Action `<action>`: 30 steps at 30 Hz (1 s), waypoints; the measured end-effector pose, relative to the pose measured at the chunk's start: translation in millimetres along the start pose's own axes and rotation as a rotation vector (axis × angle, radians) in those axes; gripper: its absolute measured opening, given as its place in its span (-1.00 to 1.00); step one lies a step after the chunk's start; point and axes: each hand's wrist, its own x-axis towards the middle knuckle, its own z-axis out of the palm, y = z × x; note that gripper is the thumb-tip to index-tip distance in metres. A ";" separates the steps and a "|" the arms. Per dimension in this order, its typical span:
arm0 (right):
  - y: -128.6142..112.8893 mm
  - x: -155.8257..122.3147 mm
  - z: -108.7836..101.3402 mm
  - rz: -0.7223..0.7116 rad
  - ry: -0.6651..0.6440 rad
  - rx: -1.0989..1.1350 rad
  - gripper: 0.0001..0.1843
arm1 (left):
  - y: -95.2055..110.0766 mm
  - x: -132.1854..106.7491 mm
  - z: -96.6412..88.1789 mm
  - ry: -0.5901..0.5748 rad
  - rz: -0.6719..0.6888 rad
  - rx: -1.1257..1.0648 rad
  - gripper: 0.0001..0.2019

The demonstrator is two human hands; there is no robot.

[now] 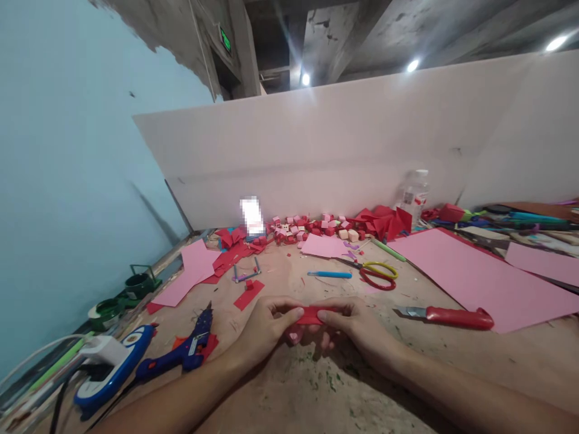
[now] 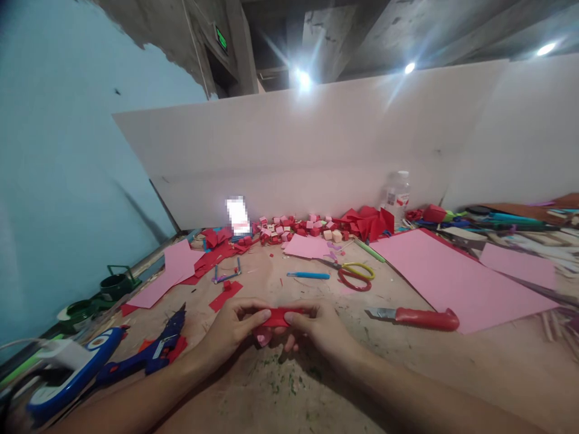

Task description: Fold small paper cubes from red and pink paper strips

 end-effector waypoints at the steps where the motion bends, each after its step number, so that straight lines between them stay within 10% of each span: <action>1: 0.2 -0.1 -0.3 0.005 -0.001 0.016 -0.51 | 1.1 -0.2 -0.2 0.007 -0.005 0.014 -0.62; 30: -0.6 2.6 -5.9 0.065 -0.048 -0.006 -0.41 | 8.9 -3.0 3.1 0.023 0.020 0.119 -0.69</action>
